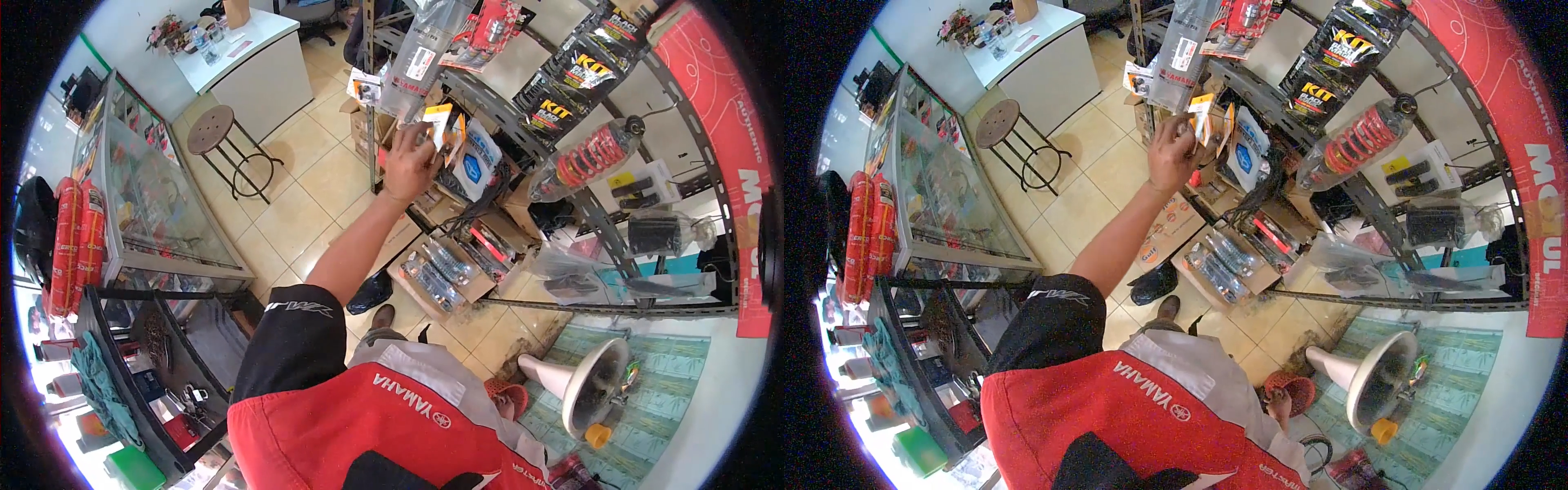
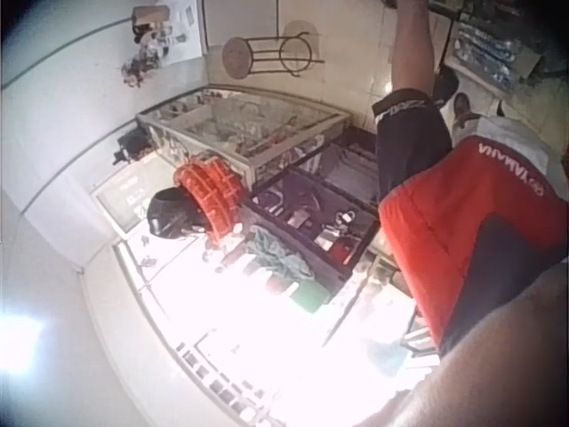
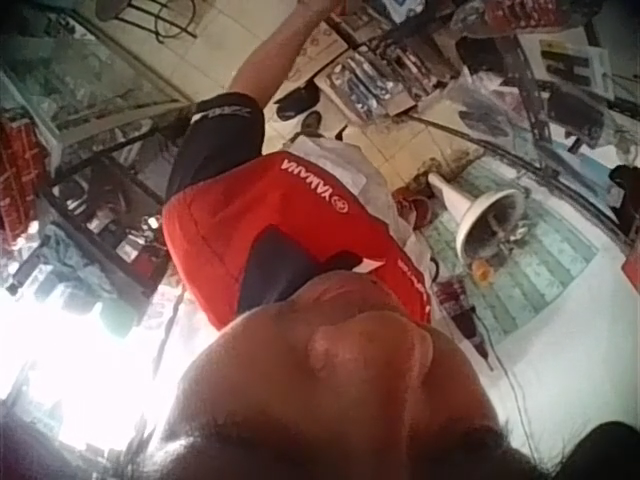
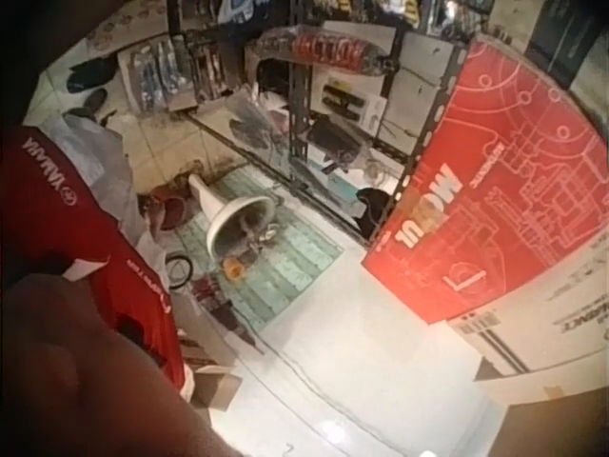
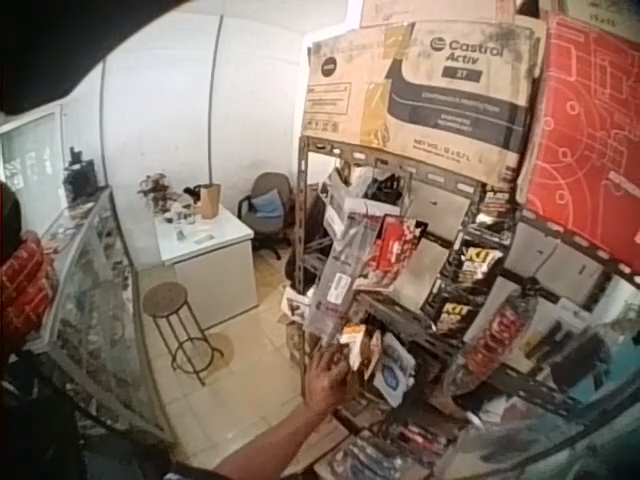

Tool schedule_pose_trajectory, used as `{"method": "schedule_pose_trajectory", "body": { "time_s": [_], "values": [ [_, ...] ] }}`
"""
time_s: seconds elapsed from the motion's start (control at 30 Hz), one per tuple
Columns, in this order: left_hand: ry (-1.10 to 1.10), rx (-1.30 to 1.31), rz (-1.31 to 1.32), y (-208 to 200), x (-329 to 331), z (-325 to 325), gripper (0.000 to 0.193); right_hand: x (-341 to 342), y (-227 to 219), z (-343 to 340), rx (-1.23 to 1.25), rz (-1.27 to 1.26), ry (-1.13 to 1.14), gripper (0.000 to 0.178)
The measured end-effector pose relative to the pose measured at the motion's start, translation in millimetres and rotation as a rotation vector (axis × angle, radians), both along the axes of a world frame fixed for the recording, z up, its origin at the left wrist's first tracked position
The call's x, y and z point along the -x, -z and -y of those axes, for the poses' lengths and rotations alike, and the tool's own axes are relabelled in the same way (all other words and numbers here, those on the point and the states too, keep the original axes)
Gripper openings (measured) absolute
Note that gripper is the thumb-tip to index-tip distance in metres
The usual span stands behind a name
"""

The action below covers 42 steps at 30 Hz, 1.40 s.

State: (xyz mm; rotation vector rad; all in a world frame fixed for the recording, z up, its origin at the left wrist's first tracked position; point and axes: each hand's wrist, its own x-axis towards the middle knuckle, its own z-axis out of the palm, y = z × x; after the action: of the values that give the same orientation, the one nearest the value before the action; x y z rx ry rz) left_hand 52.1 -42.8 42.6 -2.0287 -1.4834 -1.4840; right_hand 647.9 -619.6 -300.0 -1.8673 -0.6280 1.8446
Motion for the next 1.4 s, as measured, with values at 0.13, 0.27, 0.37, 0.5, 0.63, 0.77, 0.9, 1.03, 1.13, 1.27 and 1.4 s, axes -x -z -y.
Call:
{"method": "schedule_pose_trajectory", "body": {
  "time_s": [0.13, 0.27, 0.37, 0.5, 0.63, 0.77, 0.9, 1.03, 1.13, 1.27, 1.4],
  "values": [
    [-0.153, -0.011, 0.423, 10.6, 1.1, 7.8, 0.024, 75.4, -131.1, -88.7, -0.005, 0.176, -0.25, 0.016],
    [-0.194, 0.102, 0.86, 8.1, -37.5, -13.1, 0.021, 70.8, -144.3, -60.0, -0.202, 0.598, -0.445, 0.023],
    [-0.282, 0.158, 0.774, 0.6, -46.8, -14.9, 0.036, 90.6, -176.0, -64.2, 0.0, 0.41, -0.071, 0.034],
    [-0.304, 0.187, 0.36, -5.8, -40.0, -15.8, 0.059, 81.7, -165.4, -55.8, -0.299, 0.579, -0.509, 0.026],
    [-0.267, 0.155, 0.237, -8.9, -47.0, -6.5, 0.066, 56.1, -101.4, -20.0, -0.566, 0.736, -0.934, 0.018],
    [-0.087, 0.131, 0.074, -22.9, -47.3, 76.2, 0.056, 144.5, -166.4, -186.2, -0.158, 0.386, -0.304, 0.041],
    [0.22, 0.109, -0.013, -2.0, -57.6, 195.0, 0.056, 262.0, -307.8, -289.9, -0.521, -0.363, -0.081, 0.052],
    [0.338, 0.168, -0.039, -1.4, -64.7, 341.0, 0.048, 323.3, -378.4, -273.1, -0.614, -0.269, -0.295, 0.028],
    [-0.11, 0.218, 0.308, -5.1, -72.1, 461.7, 0.059, 334.4, -382.3, -202.4, -0.604, -0.391, -0.397, 0.025],
    [0.053, 0.731, 1.579, -43.2, -32.3, 747.6, 0.037, 373.0, -383.6, 19.6, -0.534, -0.541, -0.533, 0.026],
    [-0.055, 0.673, 1.516, -91.0, -20.8, 1039.5, 0.039, 433.2, -402.8, 271.5, -0.469, -0.639, -0.789, 0.027]
  ]
}}
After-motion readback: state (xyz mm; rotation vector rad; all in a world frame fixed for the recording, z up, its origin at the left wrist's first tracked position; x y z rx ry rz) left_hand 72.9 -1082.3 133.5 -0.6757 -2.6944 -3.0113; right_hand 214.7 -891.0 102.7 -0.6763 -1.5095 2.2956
